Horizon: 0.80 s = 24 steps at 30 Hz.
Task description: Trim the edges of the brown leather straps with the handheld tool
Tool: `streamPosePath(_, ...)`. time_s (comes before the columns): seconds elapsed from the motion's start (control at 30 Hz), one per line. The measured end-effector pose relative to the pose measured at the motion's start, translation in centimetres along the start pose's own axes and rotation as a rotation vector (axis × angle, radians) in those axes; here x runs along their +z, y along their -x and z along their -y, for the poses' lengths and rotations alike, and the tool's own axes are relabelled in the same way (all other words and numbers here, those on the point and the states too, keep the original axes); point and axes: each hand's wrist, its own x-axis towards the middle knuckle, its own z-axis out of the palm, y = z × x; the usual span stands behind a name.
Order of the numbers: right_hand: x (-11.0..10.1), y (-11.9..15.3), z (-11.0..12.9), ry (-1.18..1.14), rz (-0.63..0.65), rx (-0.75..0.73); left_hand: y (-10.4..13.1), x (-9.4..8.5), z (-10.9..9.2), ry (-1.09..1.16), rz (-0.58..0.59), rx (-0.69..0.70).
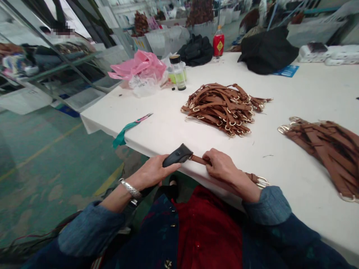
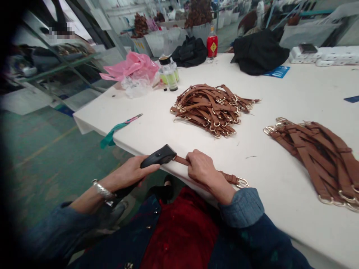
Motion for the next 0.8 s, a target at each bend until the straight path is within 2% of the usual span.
streamPosePath(0.1,-0.6,0.0,1.4,0.148,0.082,0.000,0.4,-0.1,1.3,0.035,-0.027,0.007)
streamPosePath(0.23,-0.6,-0.3,2.8,0.265,0.099,-0.081,0.8,-0.3,2.5,0.089,-0.056,0.036)
streamPosePath(0.43,-0.3,-0.1,3.6,0.229,0.192,-0.449,1.3,-0.3,3.2,0.171,-0.071,0.046)
streamPosePath(0.53,-0.4,1.4,2.6,0.122,0.188,-0.512,1.6,-0.2,3.6,0.188,-0.069,0.048)
streamPosePath(0.67,-0.2,4.2,0.2,-0.057,0.079,-0.485,1.6,-0.1,4.0,0.202,-0.068,0.066)
streamPosePath(0.8,1.0,6.4,-2.2,-0.112,-0.220,-0.284,1.2,0.3,3.8,0.222,-0.057,0.074)
